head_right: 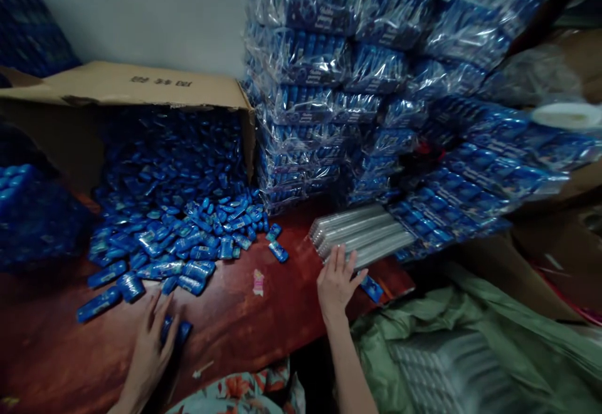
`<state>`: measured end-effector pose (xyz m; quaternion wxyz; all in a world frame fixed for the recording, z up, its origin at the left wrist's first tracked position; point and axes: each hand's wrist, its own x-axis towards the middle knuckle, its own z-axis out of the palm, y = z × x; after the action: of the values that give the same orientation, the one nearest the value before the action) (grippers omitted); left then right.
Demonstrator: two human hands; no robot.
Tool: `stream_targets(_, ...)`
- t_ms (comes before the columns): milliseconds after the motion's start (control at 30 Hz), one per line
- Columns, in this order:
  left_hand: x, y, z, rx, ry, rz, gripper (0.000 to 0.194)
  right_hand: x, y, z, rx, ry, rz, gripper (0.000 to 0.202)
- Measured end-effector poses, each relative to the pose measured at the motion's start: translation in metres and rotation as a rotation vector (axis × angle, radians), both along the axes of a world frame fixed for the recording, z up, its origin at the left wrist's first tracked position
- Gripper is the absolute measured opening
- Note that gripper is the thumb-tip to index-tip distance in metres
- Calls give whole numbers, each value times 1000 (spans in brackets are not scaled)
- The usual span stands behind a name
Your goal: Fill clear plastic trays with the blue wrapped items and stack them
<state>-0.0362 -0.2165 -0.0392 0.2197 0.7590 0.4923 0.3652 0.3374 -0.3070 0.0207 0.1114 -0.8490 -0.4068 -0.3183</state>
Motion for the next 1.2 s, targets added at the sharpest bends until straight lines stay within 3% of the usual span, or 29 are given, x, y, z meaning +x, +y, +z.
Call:
stream_targets(267,-12,-5,-38,-1,20,2,44,1,-5,4,-52,-18,-16,60)
stream_targets(500,-29,2,-65,243,217,-198,33,0,-5,0,-131,-45,-15,62)
stream_targets(600,-27,2,-60,274,246,-212,32,0,-4,-1,-141,-58,-49,66)
stream_targets(833,-14,-2,-34,133,308,-94,46,6,0,-4,-131,-28,-12,69)
stream_targets(1200,-13,-1,-34,163,285,-89,47,-2,-6,2,-271,-77,124,69)
